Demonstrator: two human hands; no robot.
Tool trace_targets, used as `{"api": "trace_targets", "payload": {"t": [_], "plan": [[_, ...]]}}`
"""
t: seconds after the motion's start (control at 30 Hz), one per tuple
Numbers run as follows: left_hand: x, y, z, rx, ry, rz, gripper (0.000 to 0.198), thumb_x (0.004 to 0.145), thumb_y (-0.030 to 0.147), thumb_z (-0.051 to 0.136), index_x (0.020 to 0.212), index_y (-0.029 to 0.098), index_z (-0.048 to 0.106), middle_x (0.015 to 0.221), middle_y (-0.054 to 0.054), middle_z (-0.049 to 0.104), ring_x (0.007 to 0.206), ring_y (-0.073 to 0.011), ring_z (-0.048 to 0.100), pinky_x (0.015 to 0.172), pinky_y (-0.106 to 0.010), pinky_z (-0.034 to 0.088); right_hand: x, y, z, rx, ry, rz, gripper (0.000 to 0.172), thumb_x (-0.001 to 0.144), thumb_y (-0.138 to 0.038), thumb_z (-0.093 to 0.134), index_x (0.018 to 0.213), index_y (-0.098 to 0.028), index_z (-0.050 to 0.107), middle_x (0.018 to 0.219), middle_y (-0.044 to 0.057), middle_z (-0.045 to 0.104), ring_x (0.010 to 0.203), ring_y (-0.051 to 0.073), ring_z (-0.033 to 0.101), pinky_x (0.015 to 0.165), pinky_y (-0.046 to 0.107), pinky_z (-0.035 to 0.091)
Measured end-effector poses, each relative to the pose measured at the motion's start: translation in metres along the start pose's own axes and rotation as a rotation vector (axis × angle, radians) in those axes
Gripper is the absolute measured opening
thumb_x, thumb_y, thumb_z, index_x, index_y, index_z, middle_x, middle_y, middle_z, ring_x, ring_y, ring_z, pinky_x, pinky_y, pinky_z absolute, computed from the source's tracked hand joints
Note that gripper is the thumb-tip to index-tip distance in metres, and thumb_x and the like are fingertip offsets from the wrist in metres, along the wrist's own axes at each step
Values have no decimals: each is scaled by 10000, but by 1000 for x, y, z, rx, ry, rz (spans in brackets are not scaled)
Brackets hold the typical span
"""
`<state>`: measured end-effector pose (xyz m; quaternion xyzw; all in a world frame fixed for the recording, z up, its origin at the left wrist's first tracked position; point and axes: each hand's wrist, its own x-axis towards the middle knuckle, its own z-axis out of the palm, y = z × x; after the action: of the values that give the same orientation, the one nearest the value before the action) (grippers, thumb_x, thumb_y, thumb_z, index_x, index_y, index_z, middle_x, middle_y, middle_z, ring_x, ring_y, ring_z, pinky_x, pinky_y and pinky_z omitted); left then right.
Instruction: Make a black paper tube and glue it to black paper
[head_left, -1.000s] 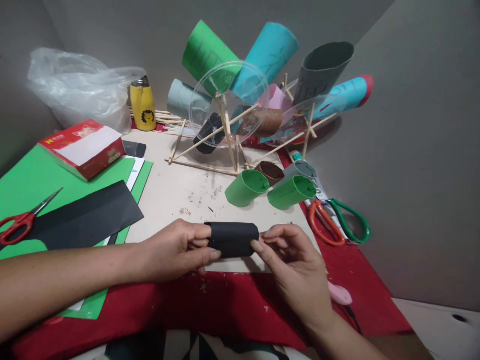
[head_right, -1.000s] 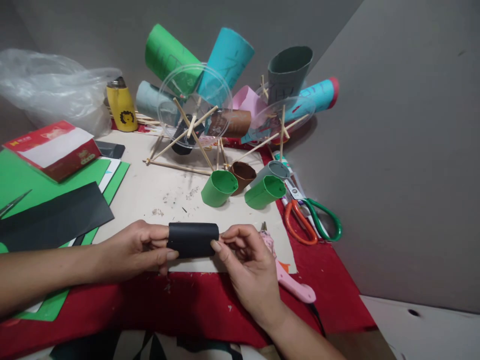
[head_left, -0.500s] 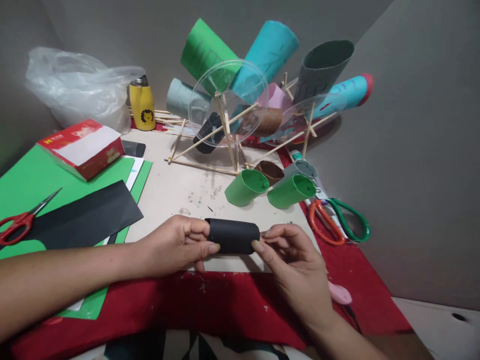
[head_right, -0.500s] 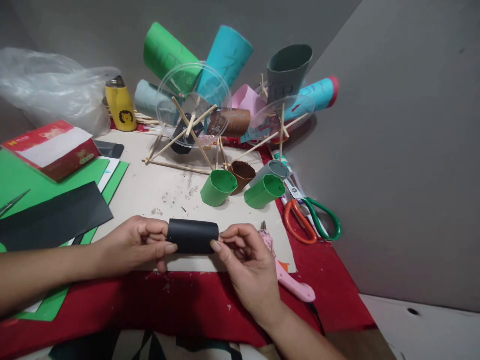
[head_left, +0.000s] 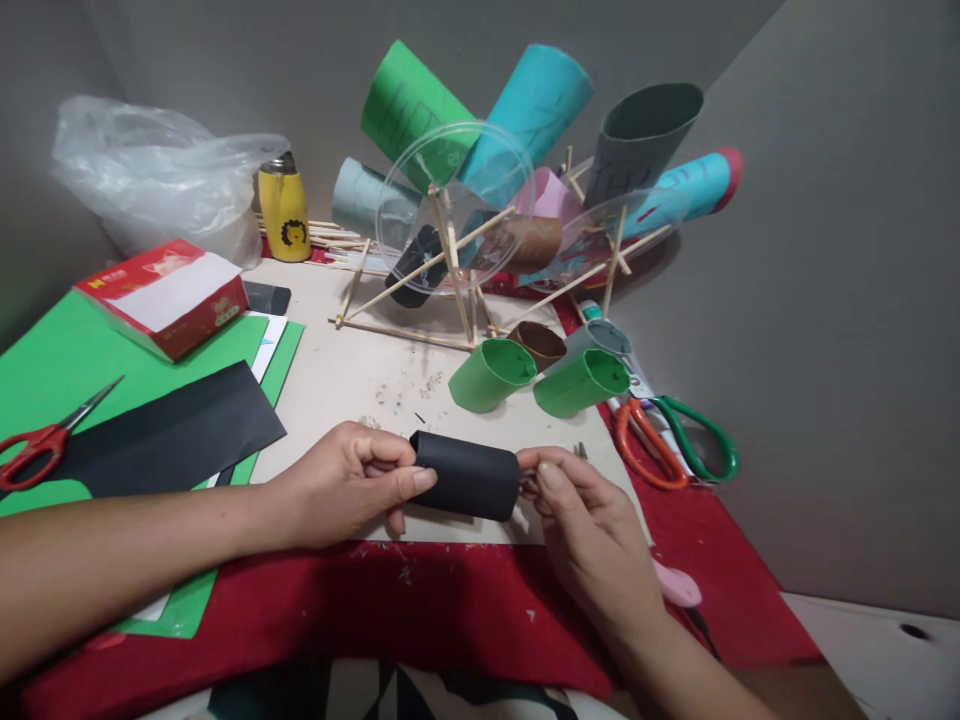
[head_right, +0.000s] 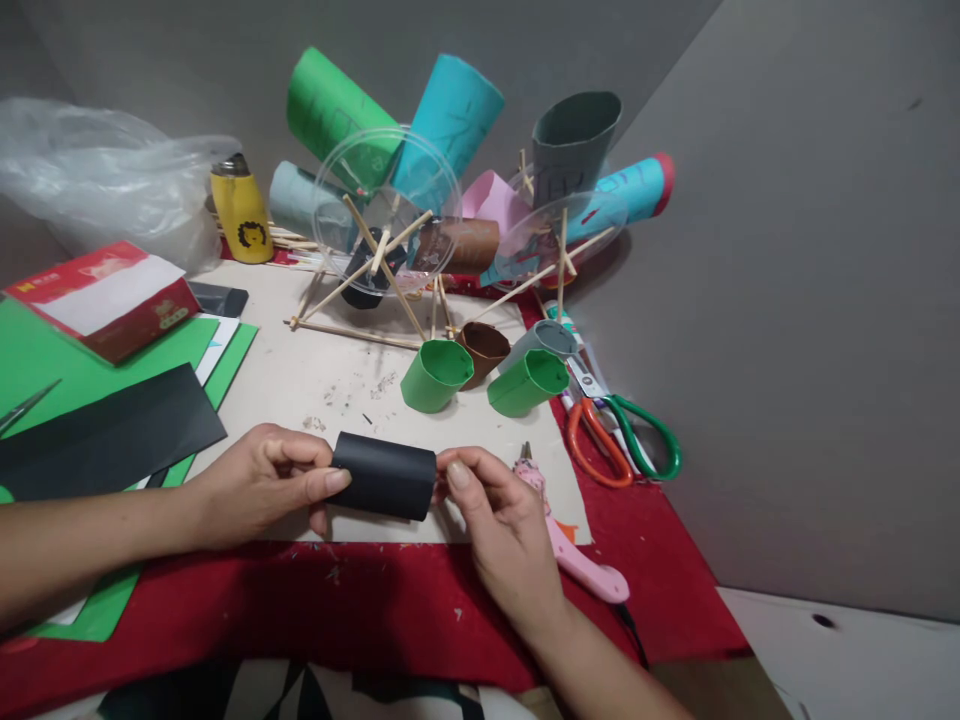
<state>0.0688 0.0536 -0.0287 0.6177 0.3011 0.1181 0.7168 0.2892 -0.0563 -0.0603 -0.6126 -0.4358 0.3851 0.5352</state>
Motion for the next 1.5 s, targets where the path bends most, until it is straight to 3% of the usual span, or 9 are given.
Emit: {"api": "trace_targets", "payload": {"t": [0.2,0.43,0.63,0.77,0.9,1.17,1.27,1.37,1.5], "plan": [[0,-5,1,20,-15,-7,399,858,447,604,596,150,553,495,4,580,398,-54,405,406,-164,285,0,-16,11,-42,-87,88,285,719,-487,792,794,-212,785,710,28,736,667,194,652,619,279,549],[2,-6,0,1,-12,8,459,882,493,575,589,140,566,484,-11,594,427,-58,430,442,-167,305,-1,-16,16,19,-110,118,176,738,-394,797,820,-242,830,778,35,790,701,211,690,688,326,585],[4,-1,3,-257,-130,-72,359,708,388,786,935,147,648,748,17,653,498,-71,567,482,-179,400,0,-10,12,28,-93,123,201,744,-422,792,849,-255,834,785,40,793,705,215,681,681,331,572],[3,-3,4,-200,-116,-45,284,773,397,733,785,128,642,584,29,592,468,-67,515,462,-178,328,0,-8,13,59,-122,163,221,741,-424,796,876,-253,832,838,50,801,753,231,696,731,354,575],[1,-6,2,-51,-33,5,401,844,458,635,615,131,595,507,-15,612,426,-55,389,437,-189,252,0,-8,14,87,-185,174,203,765,-411,782,896,-264,830,842,37,802,803,229,708,792,351,567],[-3,-6,4,-15,43,4,447,837,507,629,582,150,544,488,-19,602,426,-73,444,440,-184,312,-2,-10,16,85,-237,188,191,734,-385,814,884,-267,826,882,19,803,762,202,706,734,304,565],[-2,-6,5,-15,46,-6,477,842,527,625,568,154,511,472,-9,585,400,-59,420,413,-173,285,-1,-10,17,103,-241,200,217,740,-404,804,892,-251,827,863,35,800,808,230,712,792,347,566],[0,-8,6,-92,27,-15,422,799,535,679,668,159,540,470,24,565,397,-71,474,410,-165,308,0,-11,18,118,-240,205,188,762,-399,787,875,-254,825,818,24,790,847,234,706,853,360,547],[1,-12,7,-200,18,-49,424,688,491,795,858,164,584,471,64,544,412,-103,545,413,-169,364,0,-10,20,163,-215,208,159,746,-389,802,706,-235,798,628,-18,715,704,190,659,760,323,541]]}}
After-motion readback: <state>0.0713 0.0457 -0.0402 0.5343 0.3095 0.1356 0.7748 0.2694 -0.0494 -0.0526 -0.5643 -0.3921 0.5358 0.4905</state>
